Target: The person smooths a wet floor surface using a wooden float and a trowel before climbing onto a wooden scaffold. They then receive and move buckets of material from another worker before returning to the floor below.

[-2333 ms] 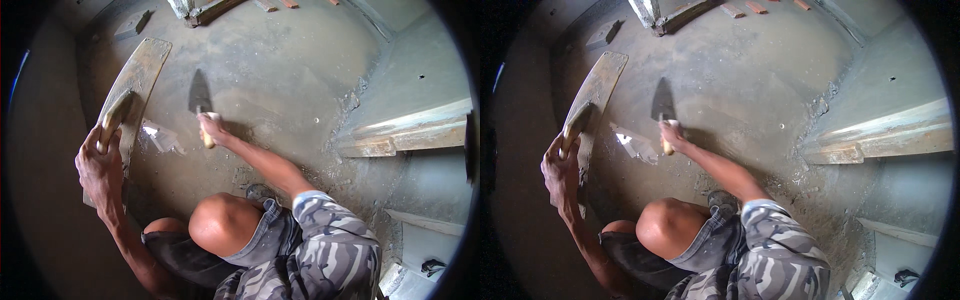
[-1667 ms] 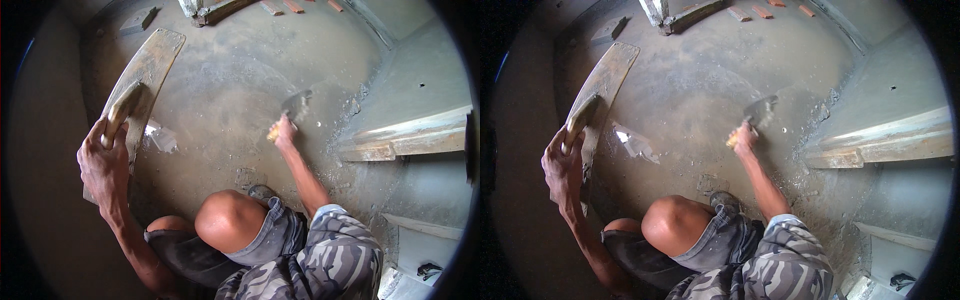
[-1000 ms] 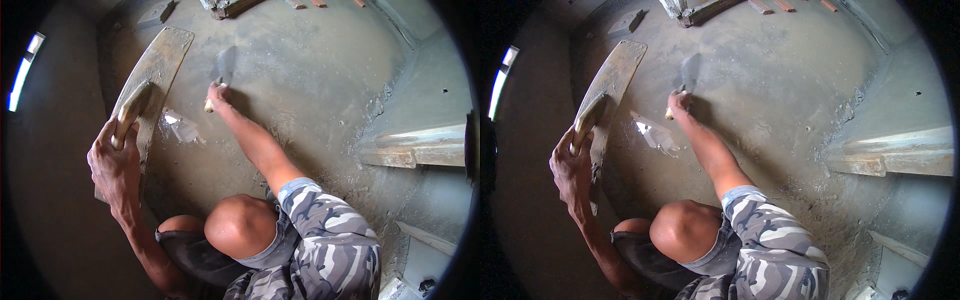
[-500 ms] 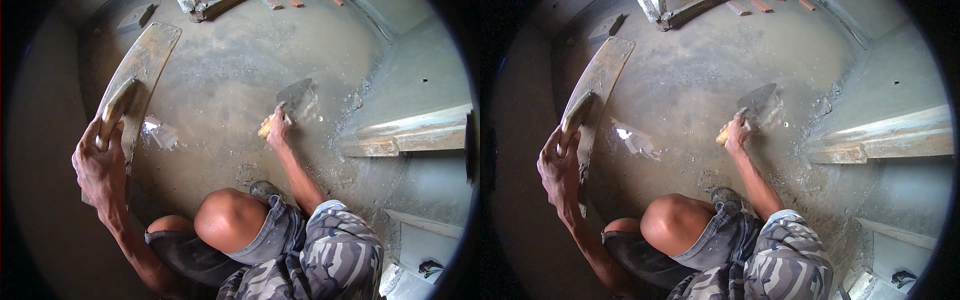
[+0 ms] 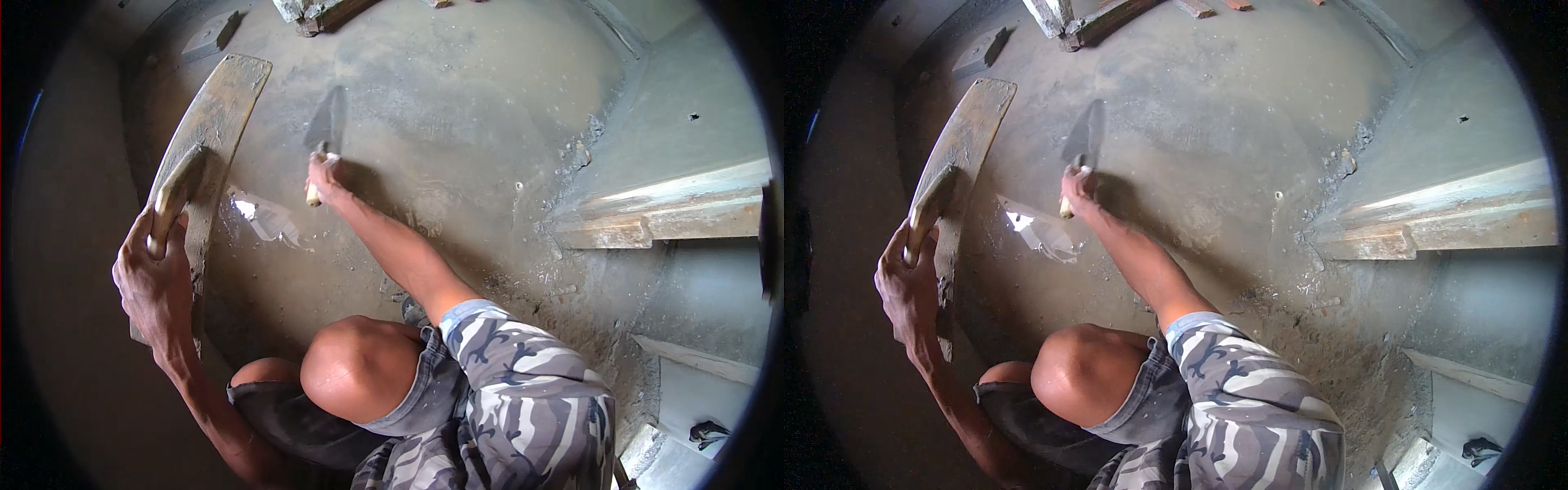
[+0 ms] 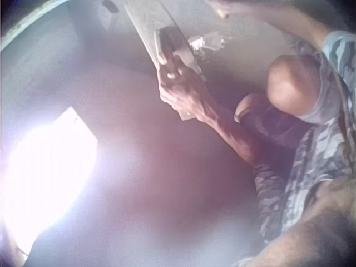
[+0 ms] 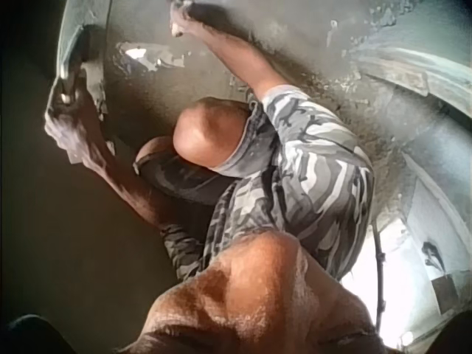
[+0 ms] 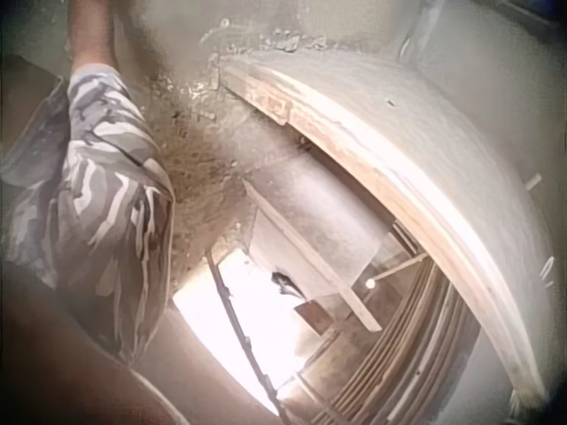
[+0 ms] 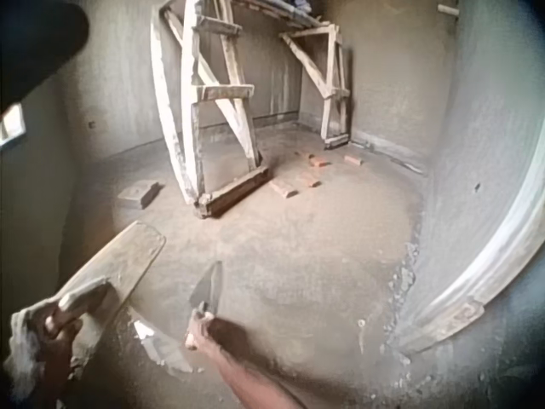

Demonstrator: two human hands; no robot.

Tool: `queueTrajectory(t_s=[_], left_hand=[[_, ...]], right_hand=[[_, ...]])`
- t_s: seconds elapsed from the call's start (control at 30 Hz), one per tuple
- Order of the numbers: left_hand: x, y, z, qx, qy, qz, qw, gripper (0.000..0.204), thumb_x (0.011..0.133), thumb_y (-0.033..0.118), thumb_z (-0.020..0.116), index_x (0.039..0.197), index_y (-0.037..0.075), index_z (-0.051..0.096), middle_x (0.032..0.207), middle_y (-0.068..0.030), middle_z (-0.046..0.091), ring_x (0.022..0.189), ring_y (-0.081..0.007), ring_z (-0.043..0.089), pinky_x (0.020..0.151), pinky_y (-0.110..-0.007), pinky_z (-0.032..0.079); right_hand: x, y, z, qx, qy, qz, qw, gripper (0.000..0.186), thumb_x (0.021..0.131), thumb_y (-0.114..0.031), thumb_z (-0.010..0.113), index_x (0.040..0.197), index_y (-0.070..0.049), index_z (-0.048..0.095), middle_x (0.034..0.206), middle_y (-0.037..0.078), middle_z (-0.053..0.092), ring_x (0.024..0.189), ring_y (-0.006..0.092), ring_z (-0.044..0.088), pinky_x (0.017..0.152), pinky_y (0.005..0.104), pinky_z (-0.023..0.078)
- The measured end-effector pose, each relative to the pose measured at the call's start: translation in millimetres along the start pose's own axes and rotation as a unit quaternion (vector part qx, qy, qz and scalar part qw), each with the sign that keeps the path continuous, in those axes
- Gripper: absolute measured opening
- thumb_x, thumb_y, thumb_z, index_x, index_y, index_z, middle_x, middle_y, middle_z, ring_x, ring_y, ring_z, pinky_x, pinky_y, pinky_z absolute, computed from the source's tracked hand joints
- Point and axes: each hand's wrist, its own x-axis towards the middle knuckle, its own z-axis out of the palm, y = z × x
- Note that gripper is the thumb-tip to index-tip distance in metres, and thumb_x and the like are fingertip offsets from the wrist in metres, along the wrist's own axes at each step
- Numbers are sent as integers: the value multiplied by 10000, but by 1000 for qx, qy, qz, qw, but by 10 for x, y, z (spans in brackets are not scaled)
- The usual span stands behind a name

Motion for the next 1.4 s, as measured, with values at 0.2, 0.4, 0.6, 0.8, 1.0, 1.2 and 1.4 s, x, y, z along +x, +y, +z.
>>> queueTrajectory(t_s=[0.2, 0.4, 0.6, 0.8, 1.0, 1.2, 1.4], left_hand=[[73, -224, -65, 34, 13, -27, 999, 405, 871, 354, 679, 1223, 153, 679, 1077, -121, 715, 977, -296, 693, 893, -464, 518], [62, -257, -106, 20, 2, 0, 1000, 462, 865, 416, 675, 1241, 148, 667, 1109, -133, 705, 1004, -295, 687, 905, -466, 516], [74, -284, -33, 32, 12, 4, 999, 503, 864, 478, 671, 1254, 160, 663, 1126, -125, 704, 1016, -286, 686, 903, -459, 512], [4, -167, -47, 11, 20, -5, 1000, 410, 869, 335, 683, 1228, 139, 675, 1069, -133, 716, 968, -298, 697, 895, -455, 518], [6, -155, -25, 14, 11, -1, 1000, 453, 862, 391, 686, 1240, 144, 669, 1083, -129, 714, 982, -284, 695, 898, -454, 514], [61, -359, -76, 46, 19, -12, 999, 499, 856, 453, 686, 1254, 154, 663, 1120, -125, 706, 1007, -278, 690, 905, -471, 513], [29, -253, -90, -5, 4, 8, 1000, 476, 860, 443, 685, 1233, 149, 676, 1074, -111, 722, 974, -265, 699, 890, -469, 519]], right_hand=[[-461, -173, -537, 43, 152, -43, 987, 250, 964, -296, 594, 930, -96, 447, 623, 41, 492, 431, 180, 523, 359, 353, 452], [-1262, -623, -1821, 174, 187, -56, 965, 263, 968, -304, 598, 888, -93, 464, 616, 27, 499, 439, 161, 529, 355, 333, 447], [-1744, -625, -1541, 38, 144, -83, 985, 338, 959, -402, 605, 911, -82, 507, 617, 16, 506, 464, 141, 561, 340, 312, 452], [-922, -17, -61, -3, -140, 40, 989, 293, 957, -370, 604, 896, -118, 467, 670, 16, 495, 470, 137, 522, 398, 327, 471], [-266, 64, 310, 30, -51, 30, 998, 368, 987, -448, 495, 914, -89, 465, 577, 59, 492, 406, 216, 526, 364, 370, 462], [-493, -116, -501, 68, 131, -75, 986, 285, 943, -314, 614, 884, -52, 519, 600, 64, 549, 428, 198, 566, 366, 354, 492], [-1264, -606, -1790, 163, 227, -40, 959, 250, 948, -303, 621, 904, -105, 475, 651, 30, 494, 473, 166, 523, 400, 340, 471]])
